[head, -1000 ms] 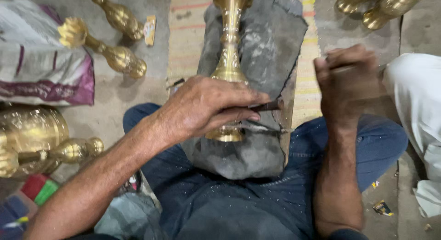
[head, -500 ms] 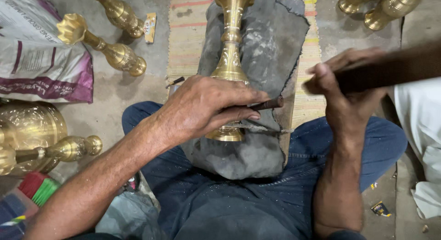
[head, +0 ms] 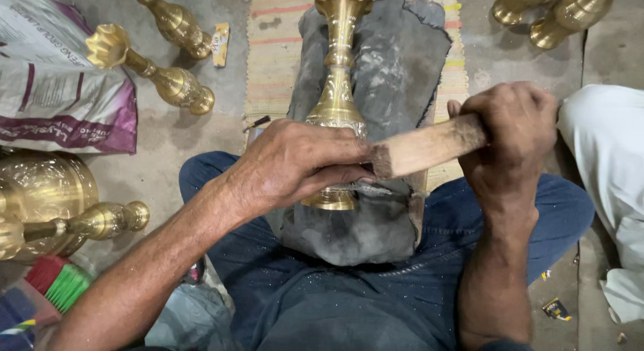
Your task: The person sits cross-legged and uses a chisel and wooden mallet to engrave a decorative pattern into a brass lamp base. They repeatedly tap the chisel along the surface to create fine lines and details.
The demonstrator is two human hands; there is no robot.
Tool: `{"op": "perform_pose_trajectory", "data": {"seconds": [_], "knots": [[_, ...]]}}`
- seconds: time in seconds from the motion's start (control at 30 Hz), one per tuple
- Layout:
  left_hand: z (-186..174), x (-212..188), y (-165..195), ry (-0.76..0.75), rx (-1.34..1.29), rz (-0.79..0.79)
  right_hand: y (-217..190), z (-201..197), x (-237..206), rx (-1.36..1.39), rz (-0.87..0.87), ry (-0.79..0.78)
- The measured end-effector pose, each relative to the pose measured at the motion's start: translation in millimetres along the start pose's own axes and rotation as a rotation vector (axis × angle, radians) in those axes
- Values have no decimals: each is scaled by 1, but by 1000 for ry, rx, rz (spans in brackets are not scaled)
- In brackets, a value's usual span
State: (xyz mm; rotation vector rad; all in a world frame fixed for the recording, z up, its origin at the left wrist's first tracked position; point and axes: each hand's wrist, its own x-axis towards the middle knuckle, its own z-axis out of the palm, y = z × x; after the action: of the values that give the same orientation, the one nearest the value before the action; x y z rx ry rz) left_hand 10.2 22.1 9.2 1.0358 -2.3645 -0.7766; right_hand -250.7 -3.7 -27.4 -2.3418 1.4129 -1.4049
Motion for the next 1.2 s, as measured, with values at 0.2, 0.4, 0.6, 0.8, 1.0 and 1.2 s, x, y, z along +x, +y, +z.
{"op": "perform_pose_trajectory", "data": {"seconds": [0.2,0.4,0.6,0.8,1.0,1.2], "knots": [[9,-5,-7,14,7,-21,20,3,-19,58,-11,-76],[27,-13,-48,687,-652,-35,22,25,-23,384,296,-217],[68,28,-81,1251,-1153,-272,-21,53,-3,431,504,-563],[73,26,-67,1097,-940,-183,-15,54,15,715,639,-714],[61,29,-53,1063,-828,-194,-5,54,8,787,719,-776],[35,11,-51,817,-767,-253,2,53,-7,872,760,-567]]}}
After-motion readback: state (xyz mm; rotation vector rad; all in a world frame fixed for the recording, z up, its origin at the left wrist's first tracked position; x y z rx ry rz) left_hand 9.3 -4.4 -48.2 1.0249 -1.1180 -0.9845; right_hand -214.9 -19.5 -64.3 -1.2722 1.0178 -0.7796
